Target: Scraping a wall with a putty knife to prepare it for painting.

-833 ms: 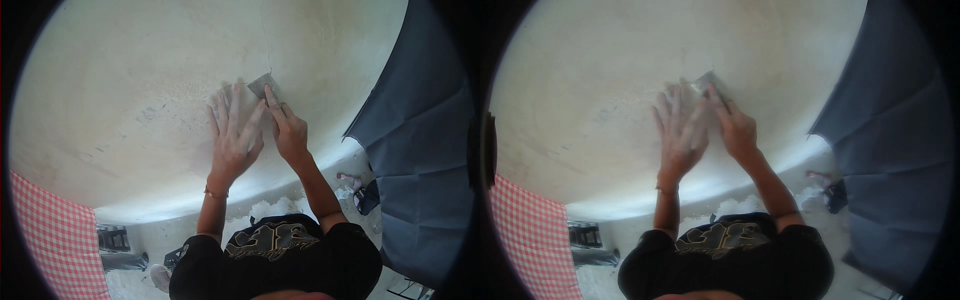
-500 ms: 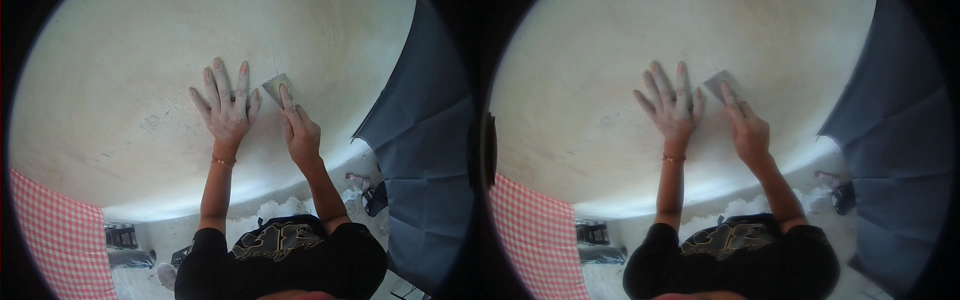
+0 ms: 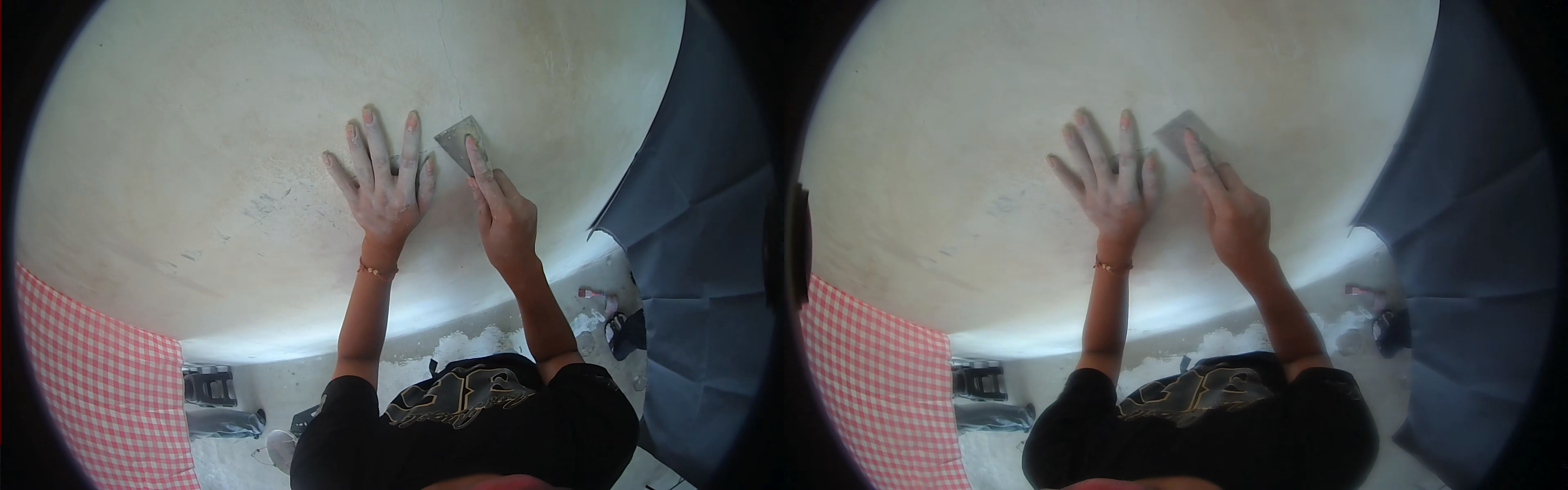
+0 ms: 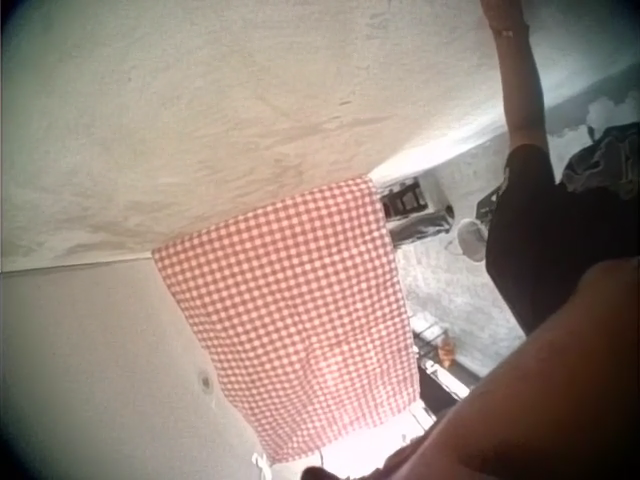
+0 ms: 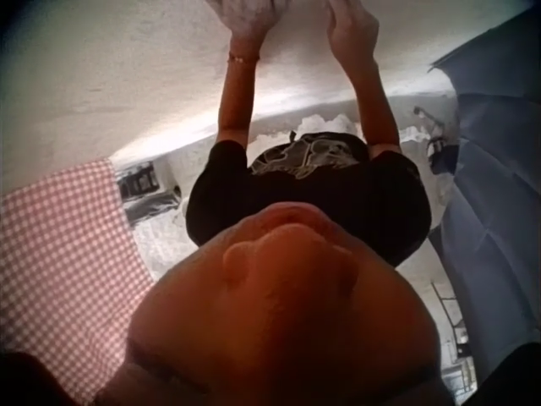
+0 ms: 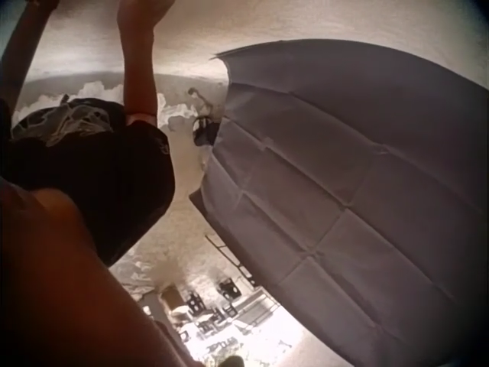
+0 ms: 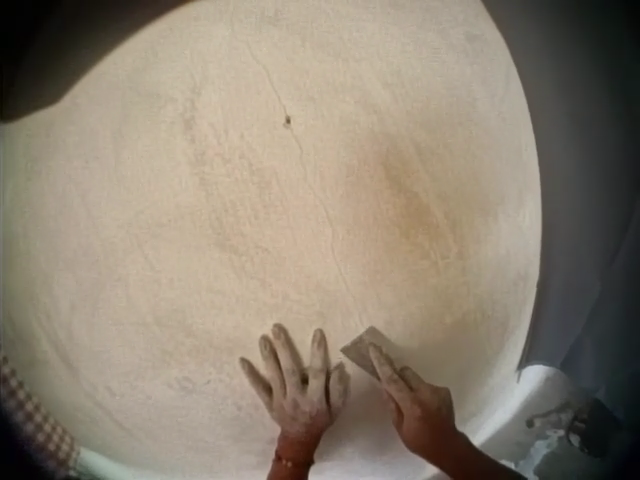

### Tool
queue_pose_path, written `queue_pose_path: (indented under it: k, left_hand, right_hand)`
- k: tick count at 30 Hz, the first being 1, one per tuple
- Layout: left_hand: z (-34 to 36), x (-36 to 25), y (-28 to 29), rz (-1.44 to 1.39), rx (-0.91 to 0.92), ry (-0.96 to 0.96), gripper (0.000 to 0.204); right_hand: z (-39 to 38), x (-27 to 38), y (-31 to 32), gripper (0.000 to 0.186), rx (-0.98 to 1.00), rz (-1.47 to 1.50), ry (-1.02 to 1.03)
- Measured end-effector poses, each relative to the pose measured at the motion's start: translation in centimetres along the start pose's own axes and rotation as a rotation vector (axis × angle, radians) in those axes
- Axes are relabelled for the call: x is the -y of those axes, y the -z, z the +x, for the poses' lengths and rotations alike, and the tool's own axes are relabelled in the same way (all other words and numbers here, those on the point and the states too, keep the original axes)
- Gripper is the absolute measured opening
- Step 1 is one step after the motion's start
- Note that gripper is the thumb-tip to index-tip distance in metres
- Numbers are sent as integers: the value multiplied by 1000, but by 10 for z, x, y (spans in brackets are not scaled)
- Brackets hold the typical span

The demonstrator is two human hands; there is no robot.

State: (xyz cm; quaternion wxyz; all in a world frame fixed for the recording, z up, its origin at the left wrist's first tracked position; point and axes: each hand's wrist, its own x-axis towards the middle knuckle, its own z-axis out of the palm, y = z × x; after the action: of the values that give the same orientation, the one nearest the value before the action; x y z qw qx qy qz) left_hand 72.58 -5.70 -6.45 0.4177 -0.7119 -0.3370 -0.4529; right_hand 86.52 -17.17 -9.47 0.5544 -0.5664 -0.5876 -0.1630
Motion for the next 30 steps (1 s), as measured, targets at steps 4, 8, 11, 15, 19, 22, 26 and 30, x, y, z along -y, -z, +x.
queue_pose_path:
  k: [4,8,11,15,19,22,26,30]
  left_hand:
    - [-18,10,-4,-492,-398,-56,62]
    - [-16,13,14,-2086,-33,229,90]
    - [-9,20,-5,-2895,182,192,117]
    - [-10,10,-14,-2546,372,237,143]
    - [-17,9,-22,-2735,196,121,149]
    - [-21,8,-26,-2813,157,-17,148]
    - [-21,9,-27,-2872,154,-46,147]
    - [-23,9,-24,-2829,131,36,148]
  right_hand:
    - [-10,3,0,59,4,2,-37]
    - [-18,4,0,59,59,32,-103]
    - [-15,12,4,60,72,62,-113]
    - [-12,1,6,60,71,30,-122]
    - [9,-3,14,60,13,-26,-36]
    - [-8,3,11,61,68,-26,-56]
    - [-4,-1,7,63,33,-42,5]
    - [-13,4,8,63,131,-57,-61]
